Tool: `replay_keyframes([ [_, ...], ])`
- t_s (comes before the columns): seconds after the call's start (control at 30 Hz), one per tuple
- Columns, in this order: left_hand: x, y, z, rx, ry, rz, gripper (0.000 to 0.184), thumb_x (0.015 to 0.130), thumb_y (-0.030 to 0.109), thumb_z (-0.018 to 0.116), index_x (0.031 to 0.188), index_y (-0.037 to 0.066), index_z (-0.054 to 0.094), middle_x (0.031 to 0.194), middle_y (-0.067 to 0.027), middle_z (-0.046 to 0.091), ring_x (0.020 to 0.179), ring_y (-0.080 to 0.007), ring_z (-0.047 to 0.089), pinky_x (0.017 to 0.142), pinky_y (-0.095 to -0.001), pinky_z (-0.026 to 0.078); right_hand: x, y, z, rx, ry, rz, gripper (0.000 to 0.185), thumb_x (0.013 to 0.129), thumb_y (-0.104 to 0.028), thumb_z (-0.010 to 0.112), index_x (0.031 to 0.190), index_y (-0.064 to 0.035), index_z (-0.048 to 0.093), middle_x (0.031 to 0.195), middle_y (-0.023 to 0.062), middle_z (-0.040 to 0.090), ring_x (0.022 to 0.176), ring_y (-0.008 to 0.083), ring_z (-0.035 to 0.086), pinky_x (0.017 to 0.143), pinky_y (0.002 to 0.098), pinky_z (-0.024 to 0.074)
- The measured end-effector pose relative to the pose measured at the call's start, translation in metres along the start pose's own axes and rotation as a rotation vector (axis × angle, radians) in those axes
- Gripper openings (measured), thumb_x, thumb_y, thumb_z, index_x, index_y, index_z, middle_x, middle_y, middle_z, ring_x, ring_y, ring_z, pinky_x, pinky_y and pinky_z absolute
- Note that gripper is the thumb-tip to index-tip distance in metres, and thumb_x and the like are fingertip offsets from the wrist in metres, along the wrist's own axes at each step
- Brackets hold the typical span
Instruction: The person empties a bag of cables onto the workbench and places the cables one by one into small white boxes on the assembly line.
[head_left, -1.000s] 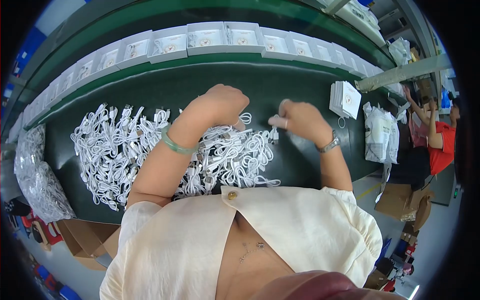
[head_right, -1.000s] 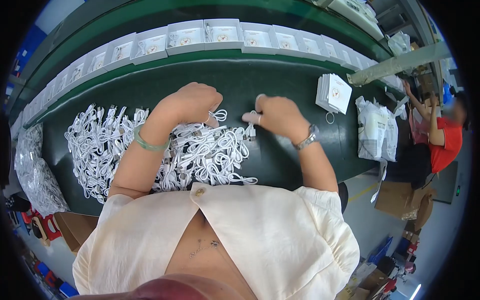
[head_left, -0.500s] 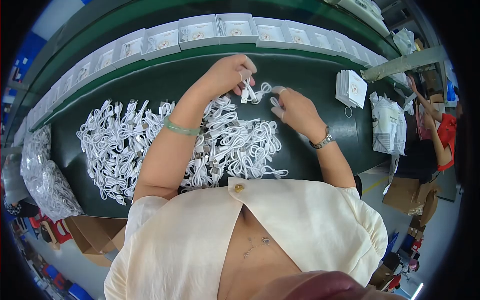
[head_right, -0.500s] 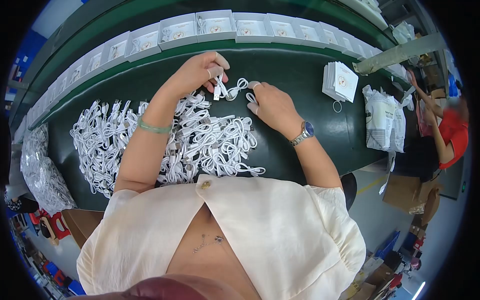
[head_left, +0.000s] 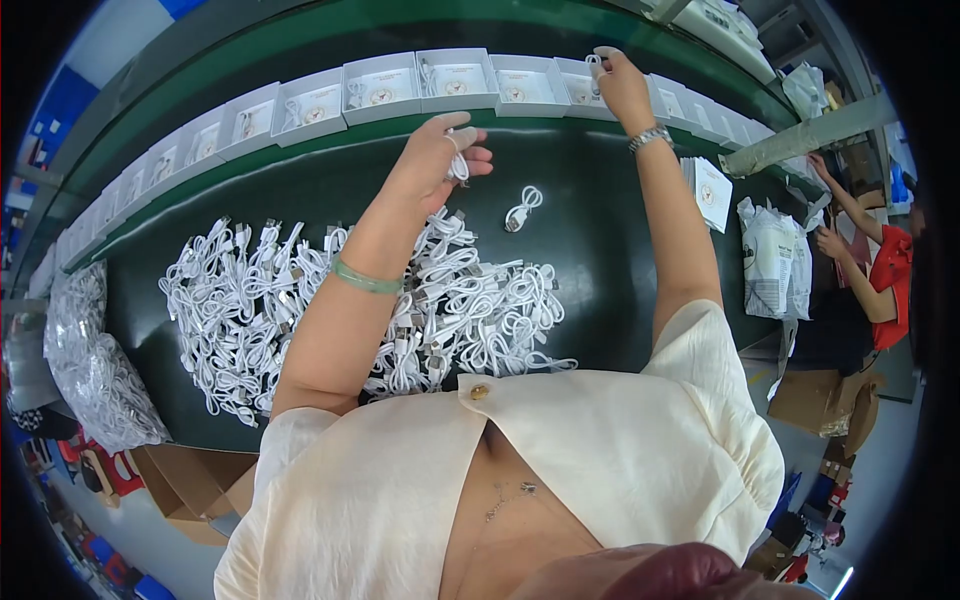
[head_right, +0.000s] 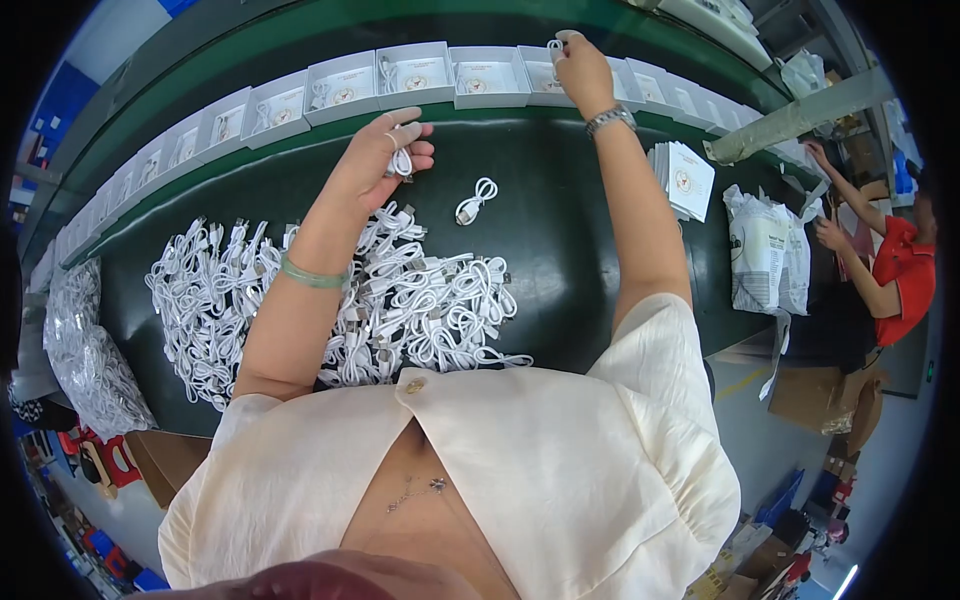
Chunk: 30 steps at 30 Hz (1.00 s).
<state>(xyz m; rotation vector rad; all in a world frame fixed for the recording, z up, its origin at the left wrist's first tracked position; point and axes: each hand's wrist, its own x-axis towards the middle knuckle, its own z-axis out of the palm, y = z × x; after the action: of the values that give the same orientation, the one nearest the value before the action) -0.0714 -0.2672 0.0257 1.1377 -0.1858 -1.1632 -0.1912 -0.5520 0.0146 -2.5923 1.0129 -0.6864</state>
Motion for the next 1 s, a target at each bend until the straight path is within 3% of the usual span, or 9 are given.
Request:
replay_keyframes([
  [0.13, 0.002, 0.0, -0.009, 0.152, -0.125, 0.088, 0.038, 0.091, 0.014, 0.054, 0.122, -0.005, 0.046, 0.096, -0.008, 0.054, 0.06, -0.0098, 0.05, 0.053, -0.0224, 0.046, 0.01, 0.013, 0.037, -0.286, -0.168, -0.134, 0.029, 0.089, -0.021, 0.052, 0.109, -0.0025, 0.062, 0.092, 0.0188, 0.067, 0.084, 0.0324, 0.064, 0.074, 0.0382, 0.0495],
  [0.23, 0.006, -0.002, -0.013, 0.076, -0.065, 0.065, 0.029, 0.091, 0.018, 0.056, 0.11, -0.002, 0.049, 0.091, -0.006, 0.052, 0.064, -0.0111, 0.051, 0.058, -0.0252, 0.047, 0.005, 0.004, 0.038, -0.115, -0.257, -0.053, 0.027, 0.089, -0.022, 0.052, 0.105, -0.0027, 0.063, 0.092, 0.0185, 0.067, 0.085, 0.0325, 0.064, 0.075, 0.0388, 0.0492],
  [0.3, 0.008, -0.005, -0.009, -0.026, 0.017, 0.088, 0.029, 0.09, 0.019, 0.055, 0.11, -0.002, 0.049, 0.092, -0.0065, 0.05, 0.071, -0.0138, 0.051, 0.063, -0.0287, 0.047, -0.018, -0.04, 0.012, 0.023, -0.067, -0.143, 0.029, 0.09, -0.025, 0.053, 0.103, -0.0015, 0.063, 0.087, 0.0179, 0.067, 0.083, 0.0301, 0.064, 0.075, 0.0378, 0.0492],
  [0.43, 0.007, -0.007, 0.001, -0.432, 0.025, 0.06, 0.033, 0.093, 0.026, 0.052, 0.113, 0.0, 0.047, 0.1, -0.0095, 0.047, 0.087, -0.0209, 0.051, 0.08, -0.0385, 0.047, -0.079, -0.127, -0.005, 0.208, -0.372, -0.176, 0.045, 0.086, -0.035, 0.061, 0.118, -0.0046, 0.057, 0.101, 0.0133, 0.062, 0.087, 0.0236, 0.062, 0.077, 0.0328, 0.0485],
  [0.5, 0.004, -0.007, 0.0, -0.621, -0.201, 0.0, 0.036, 0.096, 0.03, 0.049, 0.116, 0.0, 0.045, 0.106, -0.0121, 0.048, 0.099, -0.0238, 0.05, 0.089, -0.0399, 0.044, -0.102, -0.161, -0.013, 0.273, -0.436, -0.28, 0.042, 0.085, -0.03, 0.062, 0.118, -0.0044, 0.056, 0.1, 0.0147, 0.062, 0.091, 0.0282, 0.061, 0.08, 0.0346, 0.0476],
  [0.63, 0.0, -0.007, 0.004, -0.69, -0.245, 0.026, 0.034, 0.096, 0.028, 0.048, 0.116, 0.001, 0.047, 0.112, -0.0137, 0.051, 0.107, -0.0236, 0.05, 0.091, -0.0367, 0.043, -0.104, -0.14, 0.01, 0.29, -0.353, -0.412, 0.031, 0.088, -0.02, 0.058, 0.115, -0.0039, 0.059, 0.102, 0.0161, 0.062, 0.092, 0.0332, 0.06, 0.082, 0.037, 0.0475],
  [0.73, 0.004, -0.011, 0.007, -0.48, -0.374, 0.115, 0.049, 0.094, 0.03, 0.052, 0.127, -0.002, 0.036, 0.125, -0.0186, 0.045, 0.112, -0.0274, 0.049, 0.096, -0.0392, 0.042, -0.086, -0.114, 0.005, 0.238, -0.199, -0.39, 0.027, 0.089, -0.017, 0.056, 0.112, -0.0037, 0.062, 0.104, 0.0169, 0.063, 0.095, 0.0332, 0.061, 0.083, 0.037, 0.0475],
  [0.83, 0.003, -0.018, 0.002, 0.775, -0.183, 0.407, 0.042, 0.084, 0.024, 0.066, 0.116, 0.0, 0.055, 0.12, -0.0153, 0.052, 0.106, -0.0258, 0.055, 0.087, -0.0353, 0.047, -0.047, -0.054, 0.003, 0.067, 0.042, -0.207, 0.028, 0.089, -0.02, 0.057, 0.112, -0.0057, 0.062, 0.1, 0.0176, 0.066, 0.093, 0.0322, 0.063, 0.081, 0.0356, 0.049],
  [1.0, -0.008, -0.031, 0.006, 1.256, -0.214, 0.633, 0.043, 0.081, 0.027, 0.069, 0.111, 0.0, 0.058, 0.11, -0.016, 0.054, 0.101, -0.0315, 0.054, 0.091, -0.0382, 0.044, -0.001, 0.02, -0.007, -0.025, 0.059, 0.124, 0.032, 0.085, -0.023, 0.058, 0.111, -0.0067, 0.064, 0.097, 0.0175, 0.067, 0.089, 0.0326, 0.064, 0.078, 0.0369, 0.049],
])
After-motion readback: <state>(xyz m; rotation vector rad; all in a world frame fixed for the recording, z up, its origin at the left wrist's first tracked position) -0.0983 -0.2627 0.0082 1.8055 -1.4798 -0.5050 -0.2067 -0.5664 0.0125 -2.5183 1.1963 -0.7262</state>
